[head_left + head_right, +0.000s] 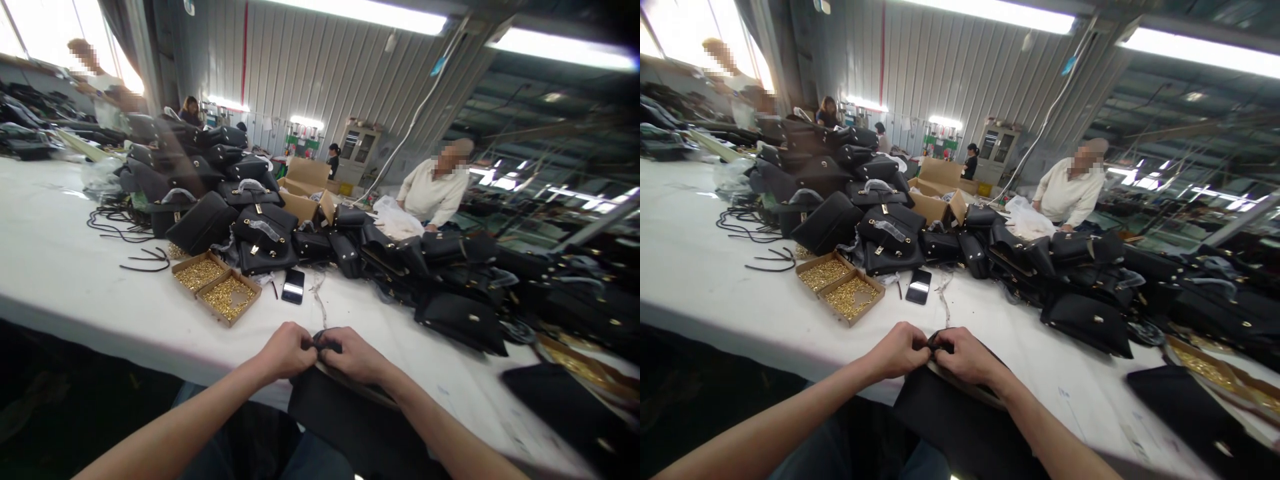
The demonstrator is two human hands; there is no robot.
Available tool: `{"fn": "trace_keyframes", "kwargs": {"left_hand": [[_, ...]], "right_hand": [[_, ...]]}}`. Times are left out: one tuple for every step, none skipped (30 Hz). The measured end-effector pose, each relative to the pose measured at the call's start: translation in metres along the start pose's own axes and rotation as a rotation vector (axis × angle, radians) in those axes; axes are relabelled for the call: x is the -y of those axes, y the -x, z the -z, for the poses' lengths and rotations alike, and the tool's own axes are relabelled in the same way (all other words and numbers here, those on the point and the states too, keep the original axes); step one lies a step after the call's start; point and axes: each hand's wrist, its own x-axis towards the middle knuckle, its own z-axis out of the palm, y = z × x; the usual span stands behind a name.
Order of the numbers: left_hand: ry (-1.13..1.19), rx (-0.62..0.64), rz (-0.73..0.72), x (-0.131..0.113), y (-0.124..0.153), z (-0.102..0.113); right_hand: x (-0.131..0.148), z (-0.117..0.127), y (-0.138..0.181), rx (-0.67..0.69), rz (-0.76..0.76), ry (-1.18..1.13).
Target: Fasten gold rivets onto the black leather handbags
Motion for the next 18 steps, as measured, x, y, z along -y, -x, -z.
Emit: {"fn": "trace_keyframes", "kwargs": {"left_hand": [[-0.016, -0.013, -0.002, 0.0, 0.001, 0.0], [-0.03, -0.024, -0.002, -0.001, 0.002, -0.001], [-0.042, -0.032, -0.001, -0.001, 0.002, -0.001], [-0.048, -0.037, 0.0, -0.002, 0.003, -0.001], [-0.049, -0.039, 0.003, -0.003, 0.003, -0.001], [-0.047, -0.04, 0.008, -0.004, 0.002, -0.001], [-0.042, -0.04, 0.014, -0.005, 0.002, -0.001], [-0.034, -0.039, 0.023, -0.006, 0.001, -0.001], [-0.026, -0.039, 0.033, -0.006, 0.0, -0.001], [-0.018, -0.041, 0.044, -0.006, -0.001, -0.001], [-0.007, -0.043, 0.053, -0.005, -0.002, -0.002], [0.006, -0.049, 0.061, -0.004, -0.003, -0.002], [0.021, -0.054, 0.068, -0.003, -0.003, -0.003], [0.037, -0.06, 0.076, -0.002, -0.003, -0.003], [0.056, -0.062, 0.085, 0.0, -0.003, -0.004], [0.078, -0.061, 0.095, 0.0, -0.003, -0.004], [0.101, -0.057, 0.105, 0.001, -0.003, -0.005], [0.124, -0.049, 0.112, 0.001, -0.002, -0.006]], "right_hand": [[-0.002, 0.001, 0.0, 0.023, -0.003, -0.034], [-0.003, 0.003, -0.001, 0.05, -0.011, -0.08], [-0.005, 0.004, -0.001, 0.076, -0.027, -0.133], [-0.007, 0.006, -0.001, 0.099, -0.05, -0.181], [-0.008, 0.008, -0.001, 0.115, -0.077, -0.219], [-0.009, 0.01, 0.0, 0.122, -0.107, -0.243], [-0.01, 0.012, 0.001, 0.12, -0.134, -0.252], [-0.01, 0.015, 0.003, 0.115, -0.157, -0.246], [-0.009, 0.018, 0.007, 0.113, -0.172, -0.229], [-0.008, 0.022, 0.011, 0.12, -0.185, -0.198], [-0.007, 0.025, 0.016, 0.135, -0.197, -0.152], [-0.006, 0.028, 0.022, 0.148, -0.212, -0.097], [-0.005, 0.031, 0.028, 0.15, -0.233, -0.041], [-0.005, 0.034, 0.034, 0.132, -0.258, 0.007], [-0.004, 0.036, 0.039, 0.1, -0.278, 0.042], [-0.004, 0.038, 0.043, 0.071, -0.285, 0.055], [-0.004, 0.039, 0.046, 0.065, -0.281, 0.044], [-0.004, 0.041, 0.048, 0.089, -0.27, 0.016]]}}
